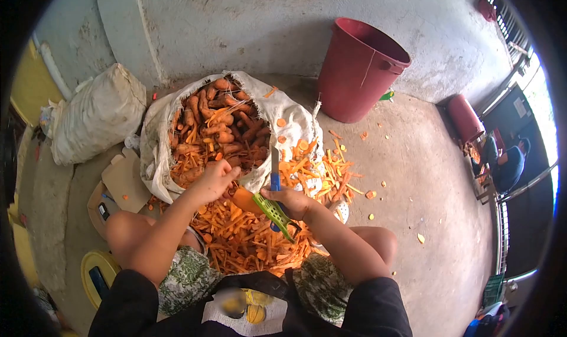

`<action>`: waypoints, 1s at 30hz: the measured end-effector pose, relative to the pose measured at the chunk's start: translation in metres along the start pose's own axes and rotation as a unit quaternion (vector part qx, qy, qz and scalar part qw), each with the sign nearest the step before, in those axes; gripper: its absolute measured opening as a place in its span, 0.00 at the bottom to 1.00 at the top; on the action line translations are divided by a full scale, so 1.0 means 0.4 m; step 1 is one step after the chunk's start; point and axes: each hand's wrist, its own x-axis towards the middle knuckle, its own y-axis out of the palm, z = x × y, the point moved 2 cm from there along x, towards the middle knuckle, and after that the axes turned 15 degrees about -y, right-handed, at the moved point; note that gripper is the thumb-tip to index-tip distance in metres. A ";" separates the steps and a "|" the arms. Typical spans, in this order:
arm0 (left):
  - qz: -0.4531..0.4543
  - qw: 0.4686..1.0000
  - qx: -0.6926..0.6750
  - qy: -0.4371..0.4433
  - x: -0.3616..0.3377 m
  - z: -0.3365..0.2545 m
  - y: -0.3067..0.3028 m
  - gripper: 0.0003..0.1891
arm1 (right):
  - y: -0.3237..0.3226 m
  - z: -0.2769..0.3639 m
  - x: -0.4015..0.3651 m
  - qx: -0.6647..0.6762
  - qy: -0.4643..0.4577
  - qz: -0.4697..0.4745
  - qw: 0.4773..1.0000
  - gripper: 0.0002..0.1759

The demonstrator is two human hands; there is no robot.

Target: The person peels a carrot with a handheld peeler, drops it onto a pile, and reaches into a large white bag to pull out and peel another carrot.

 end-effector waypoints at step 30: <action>-0.066 0.990 -0.016 -0.125 0.358 0.188 -0.116 0.15 | -0.290 0.367 0.007 -0.309 -0.368 -0.253 0.840 0.17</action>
